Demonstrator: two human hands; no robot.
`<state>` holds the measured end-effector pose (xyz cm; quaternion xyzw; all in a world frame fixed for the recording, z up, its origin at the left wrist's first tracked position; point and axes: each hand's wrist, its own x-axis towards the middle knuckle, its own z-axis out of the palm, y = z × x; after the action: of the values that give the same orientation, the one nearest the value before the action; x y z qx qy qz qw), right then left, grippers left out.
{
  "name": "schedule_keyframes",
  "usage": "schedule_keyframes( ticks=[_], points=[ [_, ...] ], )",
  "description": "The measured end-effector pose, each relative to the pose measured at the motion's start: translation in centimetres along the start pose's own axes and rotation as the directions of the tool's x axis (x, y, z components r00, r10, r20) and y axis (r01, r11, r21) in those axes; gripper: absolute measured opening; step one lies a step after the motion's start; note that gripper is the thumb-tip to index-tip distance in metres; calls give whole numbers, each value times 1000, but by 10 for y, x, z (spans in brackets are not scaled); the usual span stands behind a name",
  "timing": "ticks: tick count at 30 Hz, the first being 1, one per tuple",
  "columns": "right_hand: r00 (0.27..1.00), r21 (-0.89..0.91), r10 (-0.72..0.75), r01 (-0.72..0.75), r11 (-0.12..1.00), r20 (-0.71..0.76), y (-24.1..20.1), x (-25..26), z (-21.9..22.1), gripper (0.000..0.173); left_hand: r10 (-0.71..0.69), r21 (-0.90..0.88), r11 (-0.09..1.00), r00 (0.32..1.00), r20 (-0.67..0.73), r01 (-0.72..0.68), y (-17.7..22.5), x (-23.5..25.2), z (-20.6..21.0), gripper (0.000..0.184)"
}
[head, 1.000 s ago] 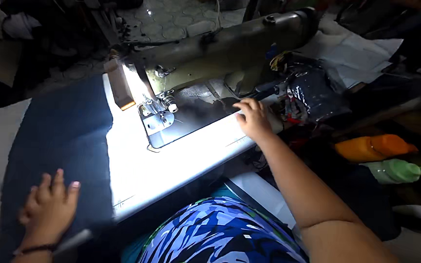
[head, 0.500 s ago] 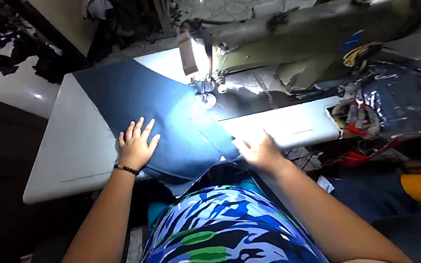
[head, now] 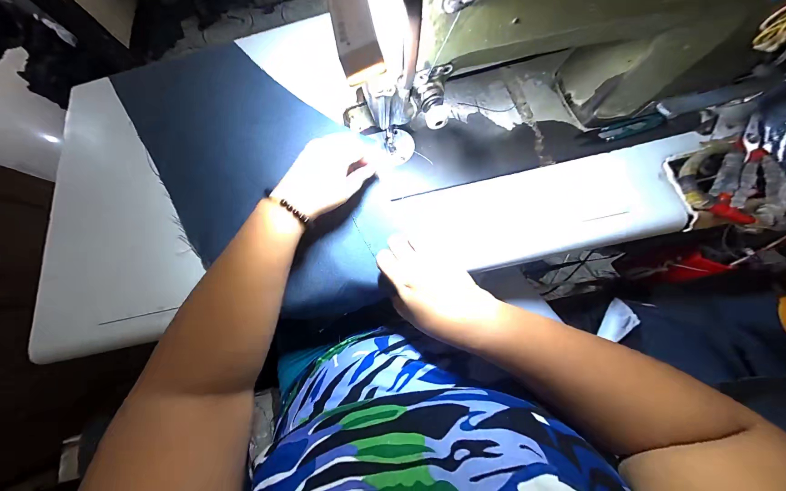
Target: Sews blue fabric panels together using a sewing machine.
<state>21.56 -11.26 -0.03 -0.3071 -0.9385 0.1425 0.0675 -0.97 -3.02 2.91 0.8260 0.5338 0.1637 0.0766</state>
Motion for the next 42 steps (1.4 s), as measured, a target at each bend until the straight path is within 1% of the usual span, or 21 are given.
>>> schedule_keyframes(
  ticks=[1, 2, 4, 6, 7, 8, 10, 11, 13, 14, 17, 19, 21, 23, 24, 27, 30, 33, 36, 38, 42],
  points=[
    [1000, 9, 8, -8, 1000, 9, -1, -2, -2, 21, 19, -55, 998, 1000, 4, -18, -7, 14, 10, 25],
    [1000, 23, 9, -9, 1000, 1, -1, -5, -5, 17, -12, -101, 995, 1000, 11, 13, -13, 22, 18, 24],
    [994, 128, 21, -7, 992, -108, 9, -15, -10, 11, -106, -181, 978, 994, 2, 104, -23, 24, 28, 22],
    [966, 318, 142, -67, 946, -218, 28, -27, -12, 17, -99, -232, 969, 994, -53, 84, -31, 16, 32, 19],
    [945, 381, 220, -116, 917, -242, 41, -32, -11, 19, -71, -255, 965, 996, -51, 56, -34, 13, 31, 20],
    [929, 387, 270, -159, 908, -252, 51, -35, -11, 19, -25, -279, 960, 999, -43, 12, -38, 9, 32, 23],
    [929, 320, 281, -198, 927, -239, 58, -37, -12, 18, 45, -337, 940, 999, 0, -42, -44, 5, 32, 27],
    [940, 282, 255, -188, 941, -224, 56, -35, -13, 14, 47, -334, 942, 999, 26, -35, -45, 5, 32, 29],
    [961, 183, 154, -113, 977, -229, 51, -32, -15, 6, 12, -303, 953, 998, 65, 8, -44, 4, 33, 31],
    [968, 139, 83, -51, 989, -238, 50, -31, -15, 7, 2, -294, 956, 998, 58, 15, -42, 4, 33, 31],
    [969, 119, -67, 98, 988, -237, 53, -33, -14, 13, 64, -339, 938, 997, -53, -78, -35, 3, 31, 25],
    [969, 110, -86, 114, 987, -232, 53, -38, -13, 16, 119, -376, 913, 984, -130, -160, -30, 3, 30, 23],
    [977, 96, -77, 98, 991, -198, 51, -43, -11, 28, 117, -430, 884, 978, -175, -182, -23, 4, 31, 21],
    [984, 69, -54, 67, 995, -172, 49, -45, -5, 40, 83, -433, 889, 983, -166, -148, -20, 6, 33, 16],
    [983, 55, -46, 57, 997, -177, 50, -46, 1, 39, 61, -422, 899, 987, -149, -119, -22, 7, 33, 16],
    [961, -16, -55, 52, 998, -271, 54, -47, 20, 25, 17, -423, 904, 995, -96, -56, -32, 2, 35, 19],
    [954, -45, -76, 66, 997, -291, 55, -49, 26, 21, -35, -422, 906, 997, -67, 3, -43, -8, 33, 21],
    [941, -61, -103, 88, 994, -323, 59, -52, 30, 24, -28, -391, 920, 999, -32, 13, -46, -13, 29, 17],
    [931, -38, -101, 94, 995, -350, 61, -52, 31, 30, -16, -400, 916, 998, 53, 36, -51, -10, 23, 18],
    [930, 3, -65, 71, 997, -361, 61, -51, 27, 31, -28, -457, 886, 994, 108, 75, -51, -6, 19, 12],
    [900, 44, -38, 63, 997, -435, 60, -51, 18, 18, -95, -412, 893, 972, 214, 179, -44, 7, 9, 7]
  ],
)
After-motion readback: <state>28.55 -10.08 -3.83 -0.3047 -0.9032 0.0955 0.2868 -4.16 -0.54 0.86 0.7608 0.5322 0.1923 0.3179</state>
